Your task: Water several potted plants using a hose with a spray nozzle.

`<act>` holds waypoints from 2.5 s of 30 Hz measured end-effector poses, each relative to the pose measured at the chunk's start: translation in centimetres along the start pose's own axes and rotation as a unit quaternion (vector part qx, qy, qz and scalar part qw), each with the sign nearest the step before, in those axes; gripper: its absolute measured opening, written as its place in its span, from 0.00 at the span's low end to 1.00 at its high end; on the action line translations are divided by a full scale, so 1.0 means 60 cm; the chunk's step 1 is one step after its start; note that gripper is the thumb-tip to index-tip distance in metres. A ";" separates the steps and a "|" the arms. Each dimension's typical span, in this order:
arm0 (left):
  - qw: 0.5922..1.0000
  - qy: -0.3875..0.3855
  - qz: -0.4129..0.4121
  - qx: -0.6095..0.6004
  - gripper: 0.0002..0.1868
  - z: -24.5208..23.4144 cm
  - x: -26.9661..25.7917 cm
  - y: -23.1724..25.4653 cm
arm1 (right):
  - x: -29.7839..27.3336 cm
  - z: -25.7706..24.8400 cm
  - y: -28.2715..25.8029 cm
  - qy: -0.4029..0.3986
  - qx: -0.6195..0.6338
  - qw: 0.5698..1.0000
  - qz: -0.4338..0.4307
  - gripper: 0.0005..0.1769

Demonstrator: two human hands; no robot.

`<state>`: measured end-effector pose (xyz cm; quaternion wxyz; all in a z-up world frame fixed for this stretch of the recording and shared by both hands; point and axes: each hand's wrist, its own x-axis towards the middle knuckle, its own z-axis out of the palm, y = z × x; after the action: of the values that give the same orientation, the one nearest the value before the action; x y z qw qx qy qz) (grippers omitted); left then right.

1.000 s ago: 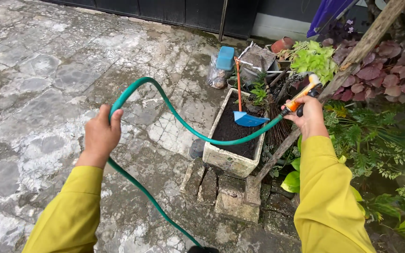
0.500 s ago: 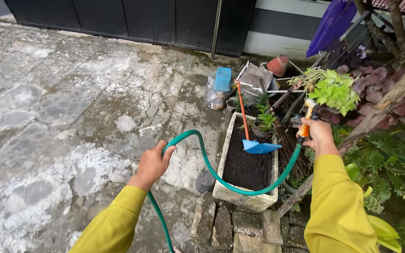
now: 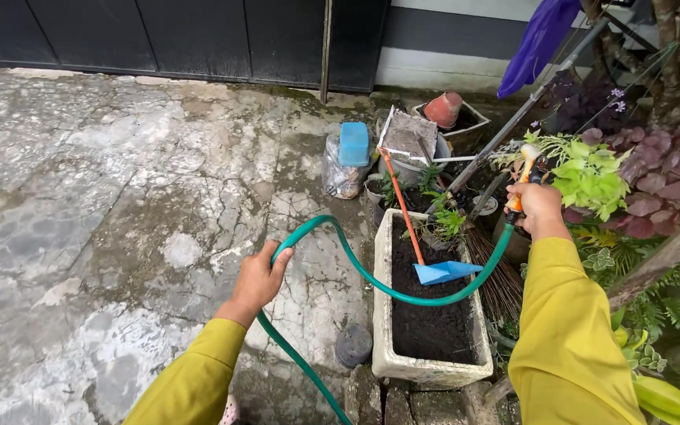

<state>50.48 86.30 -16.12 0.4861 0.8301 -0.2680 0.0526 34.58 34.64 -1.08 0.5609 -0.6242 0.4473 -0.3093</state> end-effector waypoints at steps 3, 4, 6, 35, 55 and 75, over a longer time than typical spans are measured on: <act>1.000 -0.020 0.022 0.000 0.18 -0.040 0.098 -0.046 | 0.037 0.040 0.018 0.023 0.041 0.999 0.004 0.07; 0.999 -0.028 0.026 0.000 0.18 -0.053 0.127 -0.072 | 0.035 0.049 0.028 0.030 0.044 0.999 0.009 0.07; 0.997 -0.024 0.062 0.023 0.19 -0.072 0.227 -0.103 | 0.060 0.071 0.008 0.039 0.048 0.998 -0.020 0.07; 0.973 -0.185 0.121 -0.071 0.19 0.203 0.666 -0.132 | 0.274 0.134 -0.053 0.222 0.004 0.973 0.064 0.07; 0.925 -0.318 0.111 -0.178 0.21 0.516 0.803 0.064 | 0.601 -0.062 -0.232 0.329 0.021 0.941 -0.078 0.10; 0.920 -0.322 0.074 -0.210 0.24 0.526 0.780 0.063 | 0.557 -0.059 -0.243 0.292 0.014 0.940 -0.176 0.20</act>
<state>82.95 40.06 -13.40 0.5316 0.6586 -0.4757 -0.2395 48.17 2.46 9.96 0.3514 -0.5674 0.4695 -0.5781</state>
